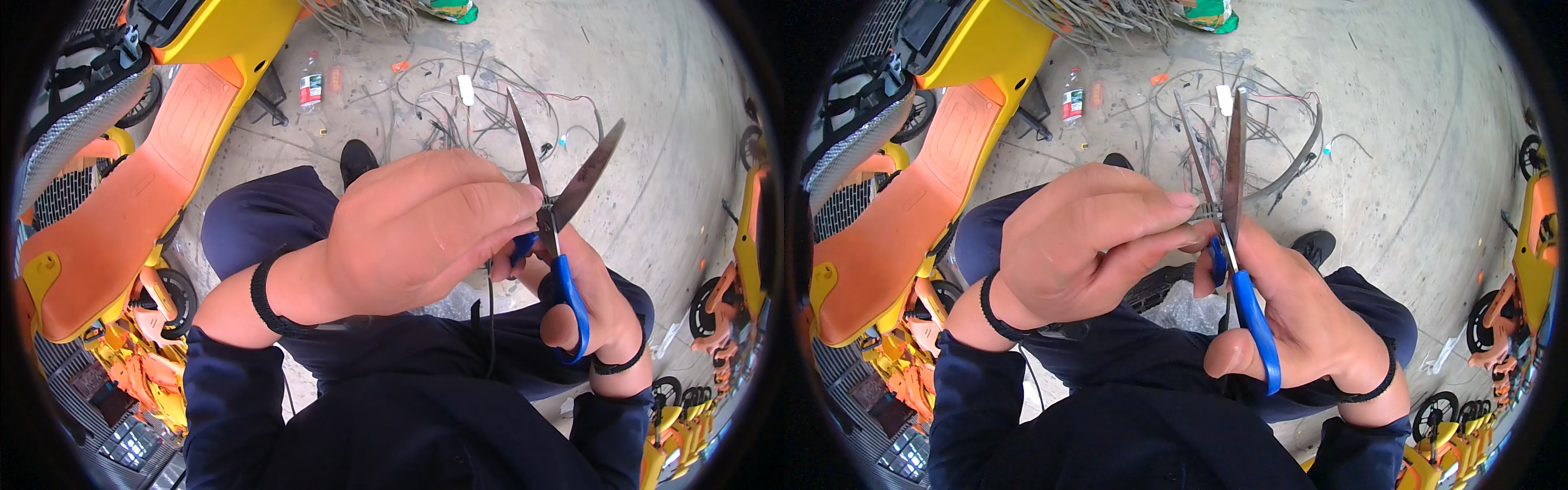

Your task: The person strips the insulation from the ends of several wires using scissors, twists the exposed copper strands together, and checks the connections.

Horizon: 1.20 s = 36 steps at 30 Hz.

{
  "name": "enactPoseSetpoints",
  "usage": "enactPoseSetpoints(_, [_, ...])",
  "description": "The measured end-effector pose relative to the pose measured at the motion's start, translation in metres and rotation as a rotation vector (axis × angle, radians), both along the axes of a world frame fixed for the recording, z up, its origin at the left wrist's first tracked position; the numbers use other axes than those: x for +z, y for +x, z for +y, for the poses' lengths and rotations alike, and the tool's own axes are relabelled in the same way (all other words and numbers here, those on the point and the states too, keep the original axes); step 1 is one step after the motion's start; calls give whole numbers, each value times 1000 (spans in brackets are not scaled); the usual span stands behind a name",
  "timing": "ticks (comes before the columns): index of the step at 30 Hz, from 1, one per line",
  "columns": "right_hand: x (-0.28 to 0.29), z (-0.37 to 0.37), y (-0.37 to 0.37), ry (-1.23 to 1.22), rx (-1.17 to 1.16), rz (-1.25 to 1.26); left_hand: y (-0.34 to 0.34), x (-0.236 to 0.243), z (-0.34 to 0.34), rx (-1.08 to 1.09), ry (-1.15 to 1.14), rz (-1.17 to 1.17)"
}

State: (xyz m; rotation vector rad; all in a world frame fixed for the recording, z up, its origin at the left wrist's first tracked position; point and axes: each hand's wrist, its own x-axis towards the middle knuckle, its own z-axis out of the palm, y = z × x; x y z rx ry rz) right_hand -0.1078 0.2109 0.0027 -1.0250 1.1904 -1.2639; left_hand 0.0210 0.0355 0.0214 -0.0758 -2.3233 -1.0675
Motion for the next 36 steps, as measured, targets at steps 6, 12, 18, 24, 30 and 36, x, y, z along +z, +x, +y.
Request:
enactPoseSetpoints(6, [0,0,3,51,-49,-7,-2,-9,0,3,-23,29])
enactPoseSetpoints(12, [6,0,2,137,-59,18,-3,-8,0,0,-27,-34])
enactPoseSetpoints(18, [6,0,6,176,-77,0,-2,-7,1,34,36,-58])
enactPoseSetpoints(24, [1,-1,15,120,-152,55,-3,-8,2,73,36,-37])
enactPoseSetpoints(30, [-3,0,19,116,-197,96,-5,-9,-1,79,53,-15])
enactPoseSetpoints(36, [-4,-2,18,54,-203,6,0,-6,2,68,211,-115])
